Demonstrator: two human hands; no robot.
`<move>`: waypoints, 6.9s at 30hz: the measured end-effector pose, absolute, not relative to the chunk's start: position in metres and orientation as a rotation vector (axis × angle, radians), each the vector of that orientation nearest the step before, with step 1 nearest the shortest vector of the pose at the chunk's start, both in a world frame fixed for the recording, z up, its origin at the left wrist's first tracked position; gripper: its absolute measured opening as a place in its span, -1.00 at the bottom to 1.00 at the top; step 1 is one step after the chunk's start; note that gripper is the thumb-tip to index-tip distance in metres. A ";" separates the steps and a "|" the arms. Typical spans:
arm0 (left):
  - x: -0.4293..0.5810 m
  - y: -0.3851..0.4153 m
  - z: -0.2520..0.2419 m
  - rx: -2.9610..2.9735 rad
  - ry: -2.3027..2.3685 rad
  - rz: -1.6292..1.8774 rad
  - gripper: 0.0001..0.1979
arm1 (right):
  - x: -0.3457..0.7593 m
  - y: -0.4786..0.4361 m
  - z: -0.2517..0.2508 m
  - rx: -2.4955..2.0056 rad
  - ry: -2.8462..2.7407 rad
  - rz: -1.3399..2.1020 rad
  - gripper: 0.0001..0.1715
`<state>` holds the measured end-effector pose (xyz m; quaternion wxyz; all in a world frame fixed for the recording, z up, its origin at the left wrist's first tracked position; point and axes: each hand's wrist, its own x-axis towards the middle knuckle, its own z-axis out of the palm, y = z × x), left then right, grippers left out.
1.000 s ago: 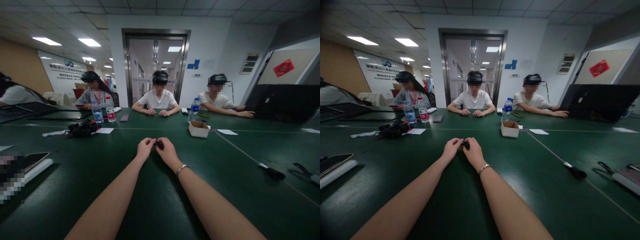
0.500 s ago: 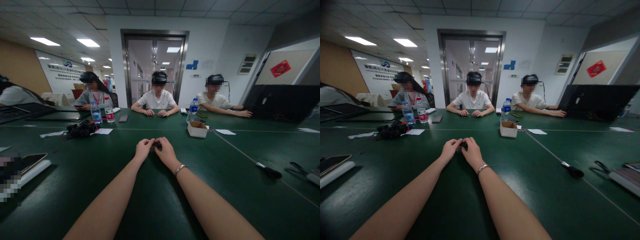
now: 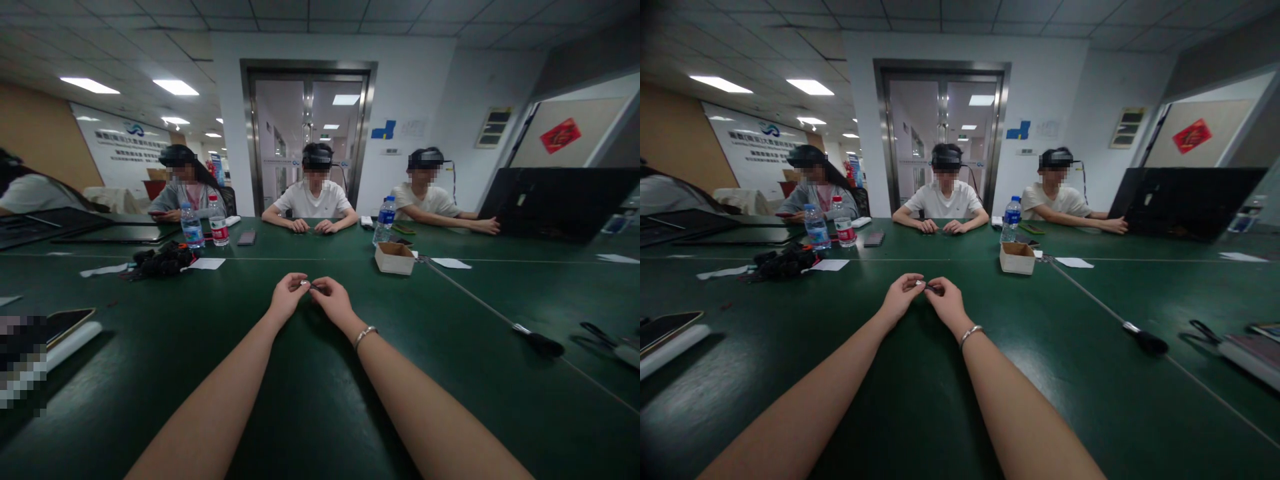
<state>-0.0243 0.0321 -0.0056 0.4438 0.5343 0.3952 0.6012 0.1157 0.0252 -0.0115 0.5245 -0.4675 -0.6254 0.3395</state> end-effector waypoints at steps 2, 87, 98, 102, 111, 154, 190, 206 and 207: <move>-0.025 0.033 -0.006 1.347 0.966 1.476 -0.73 | 0.120 0.028 -0.012 -1.067 -1.372 1.015 -0.66; -0.024 0.032 -0.003 1.189 1.081 1.308 -0.77 | 0.135 0.029 -0.004 -0.856 -1.089 1.446 -0.58; -0.025 0.033 -0.005 1.245 1.061 1.297 -0.75 | 0.129 0.026 -0.006 -0.920 -1.082 1.343 -0.65; -0.025 0.032 -0.004 1.265 1.063 1.305 -0.73 | 0.129 0.026 -0.006 -0.932 -1.094 1.326 -0.66; -0.026 0.033 -0.005 1.232 1.059 1.328 -0.74 | 0.129 0.027 -0.007 -0.936 -1.086 1.324 -0.66; -0.021 0.030 -0.001 1.185 1.092 1.242 -0.80 | 0.134 0.029 -0.007 -0.901 -1.039 1.410 -0.68; -0.025 0.030 -0.004 1.362 1.045 1.265 -0.83 | 0.134 0.028 -0.004 -0.899 -1.051 1.402 -0.70; -0.026 0.034 -0.010 1.459 1.062 1.325 -0.78 | 0.134 0.029 -0.005 -0.911 -1.052 1.401 -0.70; -0.026 0.034 -0.010 1.447 1.059 1.323 -0.76 | 0.133 0.029 -0.005 -0.912 -1.051 1.401 -0.70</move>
